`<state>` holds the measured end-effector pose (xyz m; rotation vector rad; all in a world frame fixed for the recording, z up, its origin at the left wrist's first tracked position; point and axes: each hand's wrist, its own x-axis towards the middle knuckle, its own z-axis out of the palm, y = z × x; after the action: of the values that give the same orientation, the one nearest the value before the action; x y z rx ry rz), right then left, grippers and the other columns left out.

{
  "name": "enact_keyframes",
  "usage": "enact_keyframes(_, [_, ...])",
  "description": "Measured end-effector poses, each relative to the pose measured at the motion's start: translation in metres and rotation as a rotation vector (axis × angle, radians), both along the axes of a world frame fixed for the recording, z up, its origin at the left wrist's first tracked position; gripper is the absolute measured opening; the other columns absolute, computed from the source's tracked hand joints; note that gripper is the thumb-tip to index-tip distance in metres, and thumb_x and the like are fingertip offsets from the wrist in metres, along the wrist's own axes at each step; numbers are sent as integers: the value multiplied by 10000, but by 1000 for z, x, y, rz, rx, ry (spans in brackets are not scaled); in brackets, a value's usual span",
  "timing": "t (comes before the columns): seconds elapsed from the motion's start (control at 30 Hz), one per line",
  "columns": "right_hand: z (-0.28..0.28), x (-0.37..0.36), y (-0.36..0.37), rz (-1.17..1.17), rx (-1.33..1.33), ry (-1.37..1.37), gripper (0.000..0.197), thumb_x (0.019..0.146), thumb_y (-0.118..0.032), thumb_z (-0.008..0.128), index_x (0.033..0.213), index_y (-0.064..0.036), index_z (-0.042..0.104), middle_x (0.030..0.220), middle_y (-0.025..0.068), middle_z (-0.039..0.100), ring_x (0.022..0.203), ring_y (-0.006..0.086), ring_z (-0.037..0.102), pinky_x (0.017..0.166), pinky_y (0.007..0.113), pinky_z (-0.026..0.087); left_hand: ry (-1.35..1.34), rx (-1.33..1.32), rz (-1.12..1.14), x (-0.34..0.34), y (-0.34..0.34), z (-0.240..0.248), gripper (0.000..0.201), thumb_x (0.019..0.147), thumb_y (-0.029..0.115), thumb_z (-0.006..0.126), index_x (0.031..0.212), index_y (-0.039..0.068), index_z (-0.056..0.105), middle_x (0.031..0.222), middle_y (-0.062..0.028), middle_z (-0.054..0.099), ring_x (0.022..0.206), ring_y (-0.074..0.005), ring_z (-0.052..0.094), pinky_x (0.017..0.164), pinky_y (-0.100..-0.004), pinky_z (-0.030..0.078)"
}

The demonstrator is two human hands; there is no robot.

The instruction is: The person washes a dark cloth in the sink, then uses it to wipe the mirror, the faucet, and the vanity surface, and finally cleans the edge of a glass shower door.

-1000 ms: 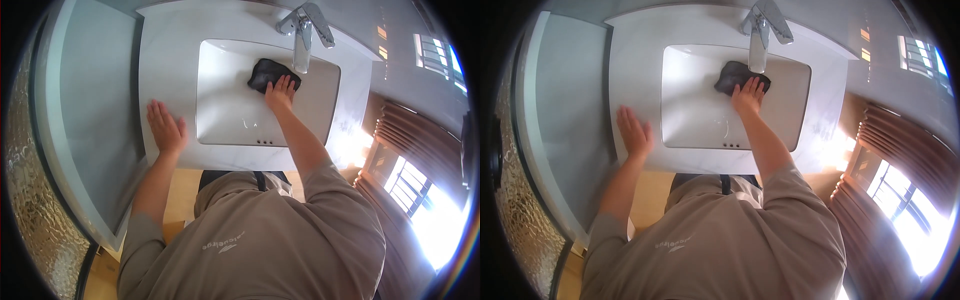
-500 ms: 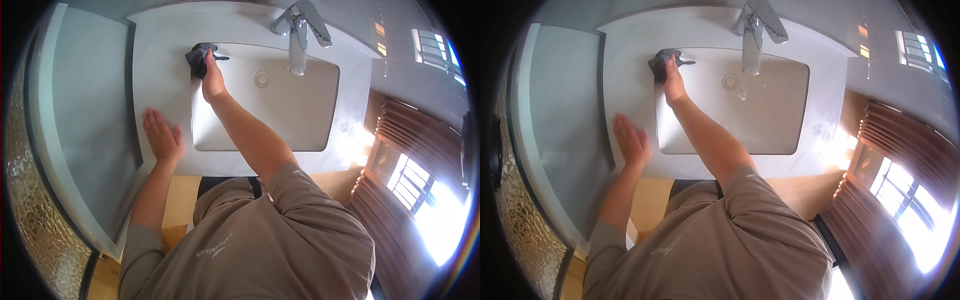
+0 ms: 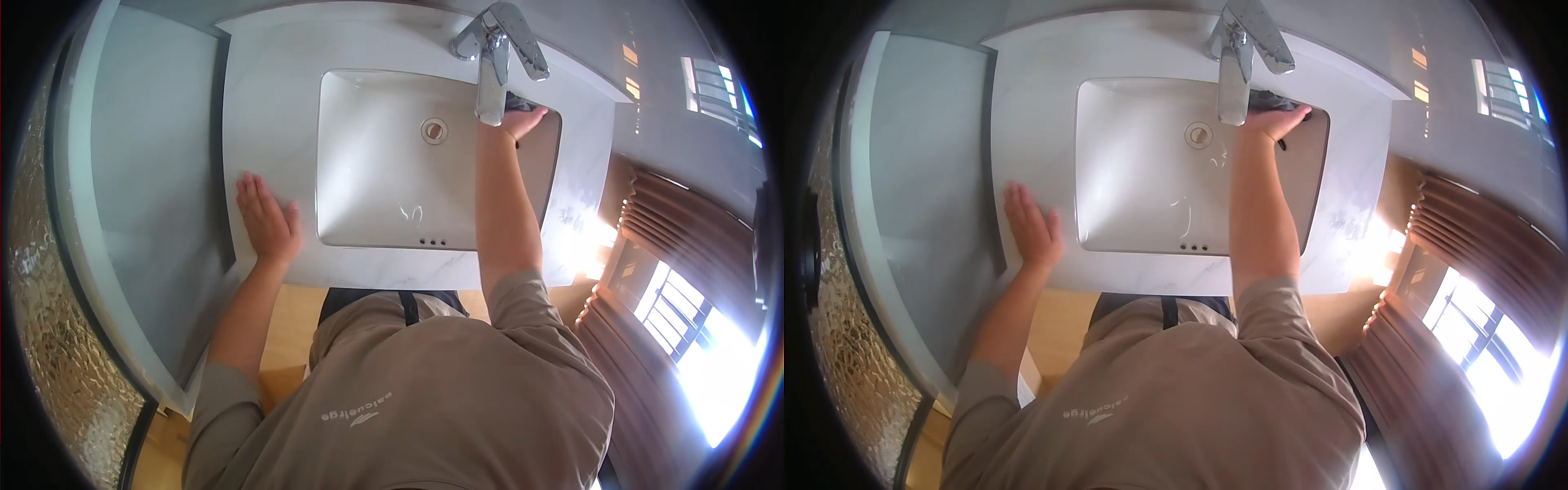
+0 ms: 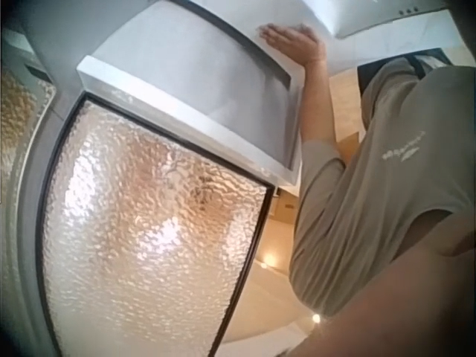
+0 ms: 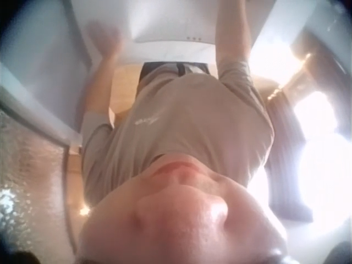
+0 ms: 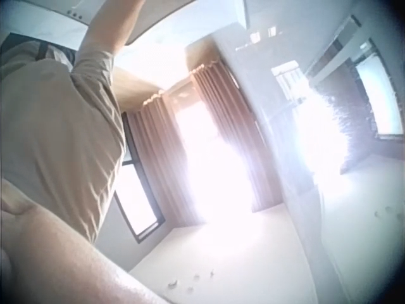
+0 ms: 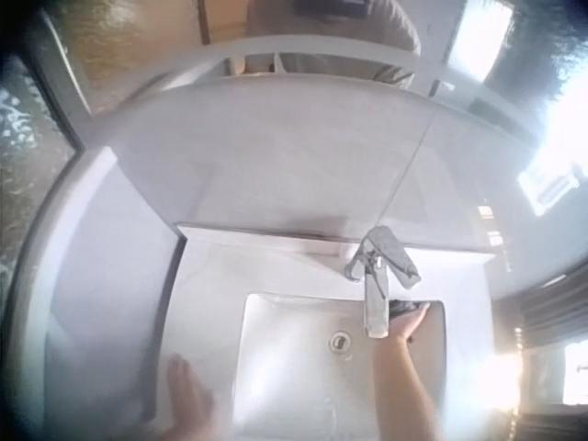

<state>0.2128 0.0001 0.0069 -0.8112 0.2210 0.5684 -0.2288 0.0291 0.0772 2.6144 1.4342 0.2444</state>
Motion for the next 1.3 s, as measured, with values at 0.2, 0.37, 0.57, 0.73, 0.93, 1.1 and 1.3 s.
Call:
enact_keyframes(0.2, [10,-185,118,71,-230,98,824,943,-631,412,1471,-27,221,1533,162,185,1388,244,202,1158,387,143,50,4,25,-6,0,-4,757,871,316,540,1448,-60,224,1516,-268,219,1409,-463,183,1153,-554,150])
enact_keyframes(0.37, [22,-250,91,731,-696,-849,794,952,-542,401,1454,53,247,1511,272,250,1410,404,235,1152,425,216,62,26,13,-4,-2,-5,761,866,307,548,1451,-54,220,1520,-260,213,1411,-461,176,1156,-549,147])
enact_keyframes(0.57, [-37,-91,-32,1246,-1652,-1726,660,985,-499,327,1373,21,450,1474,157,391,1372,320,343,1154,428,209,29,12,12,-1,0,-3,761,863,304,557,1447,-55,225,1518,-257,219,1414,-454,176,1158,-546,150])
enact_keyframes(0.73, [14,-28,-69,1448,-1966,-1728,638,980,-467,384,1379,28,444,1505,183,318,1412,365,243,1160,448,167,32,15,29,-4,-1,-2,767,860,307,568,1445,-55,229,1514,-260,226,1412,-453,183,1157,-544,155])
enact_keyframes(0.93, [13,-158,-73,1663,-1420,-1530,533,946,-389,477,1240,48,559,1415,195,442,1373,371,325,1102,444,333,34,27,56,-6,-2,-2,752,870,322,557,1436,-63,245,1508,-263,236,1404,-453,202,1154,-539,170])
enact_keyframes(1.1, [20,-223,-41,1710,-969,-1666,653,967,-430,409,1425,32,350,1548,168,247,1428,383,214,1167,436,204,4,57,27,0,1,1,733,880,324,542,1428,-72,258,1494,-270,260,1396,-462,218,1147,-539,184])
enact_keyframes(1.3, [-30,-129,-60,1400,-1795,-1546,732,975,-489,358,1488,16,221,1580,172,154,1460,381,95,1185,453,94,26,44,28,-5,1,-3,754,851,296,577,1426,-73,259,1497,-271,258,1396,-466,215,1147,-545,178])
